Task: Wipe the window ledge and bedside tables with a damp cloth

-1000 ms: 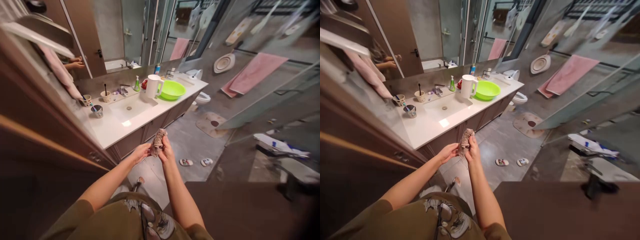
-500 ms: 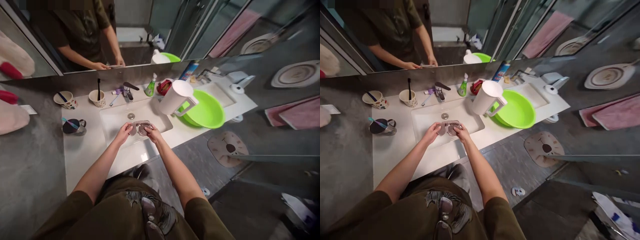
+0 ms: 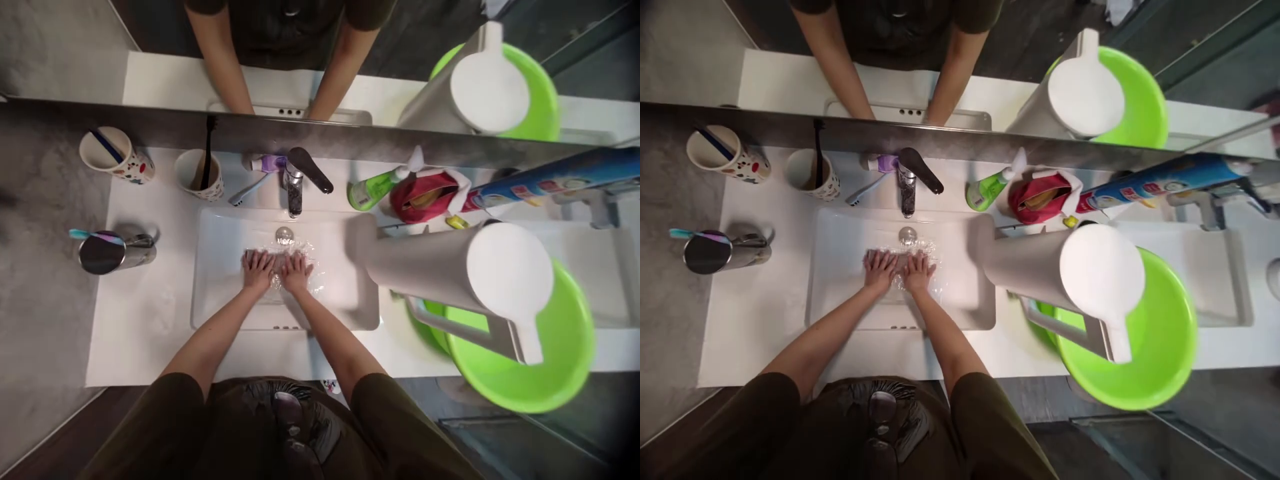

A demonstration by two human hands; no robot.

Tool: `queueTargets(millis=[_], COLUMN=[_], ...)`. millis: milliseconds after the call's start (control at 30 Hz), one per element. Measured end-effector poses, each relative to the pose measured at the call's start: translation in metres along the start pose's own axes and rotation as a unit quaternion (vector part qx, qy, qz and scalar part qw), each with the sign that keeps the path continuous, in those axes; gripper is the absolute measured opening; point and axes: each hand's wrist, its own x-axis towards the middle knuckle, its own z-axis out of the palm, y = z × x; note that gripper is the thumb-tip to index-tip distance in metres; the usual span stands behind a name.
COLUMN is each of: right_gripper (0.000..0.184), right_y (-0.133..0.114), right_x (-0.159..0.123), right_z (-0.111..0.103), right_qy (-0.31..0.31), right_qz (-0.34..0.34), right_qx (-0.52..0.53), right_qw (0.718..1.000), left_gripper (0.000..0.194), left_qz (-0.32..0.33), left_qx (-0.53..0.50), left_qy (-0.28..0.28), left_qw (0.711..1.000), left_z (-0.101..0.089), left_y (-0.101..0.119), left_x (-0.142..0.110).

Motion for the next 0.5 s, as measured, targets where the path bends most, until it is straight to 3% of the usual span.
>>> queueTargets(millis=[67, 200, 267, 333, 367, 400, 467, 500], right_gripper=[0.05, 0.053, 0.048, 0.041, 0.037, 0.034, 0.029, 0.026], right_y=[0.004, 0.031, 0.04, 0.04, 0.036, 0.029, 0.007, -0.008], right_x=[0.006, 0.021, 0.028, 0.032, 0.031, 0.028, 0.012, 0.0], right_z=[0.007, -0.002, -0.01, -0.016, -0.017, -0.018, -0.017, -0.015], right_qy=[-0.014, 0.077, 0.081, 0.09, 0.109, 0.129, 0.135, 0.122], right_qz=[-0.054, -0.03, -0.092, -0.115, -0.092, -0.064, -0.056, -0.078], right_qx=[-0.057, -0.05, -0.003, 0.076, 0.112, 0.141, 0.172, 0.18], right_qw=[0.997, 0.995, 0.992, 0.986, 0.983, 0.98, 0.974, 0.973], left_gripper=[0.05, 0.051, 0.051, 0.053, 0.054, 0.055, 0.051, 0.048], left_qz=[0.027, 0.054, 0.018, -0.084, -0.149, -0.212, -0.296, -0.313], left_qx=[0.063, 0.015, -0.071, -0.217, -0.324, -0.44, -0.629, -0.688], left_qy=[-0.039, -0.03, 0.01, 0.077, 0.105, 0.117, 0.089, 0.057], left_qw=[0.997, 0.998, 0.997, 0.97, 0.928, 0.865, 0.713, 0.652], left_z=[0.014, 0.012, 0.007, 0.006, 0.007, 0.009, 0.015, 0.018], left_y=[0.004, -0.008, -0.014, -0.014, -0.011, -0.006, 0.006, 0.012], left_x=[-0.001, 0.001, 0.0, -0.002, -0.002, -0.002, 0.001, 0.004])
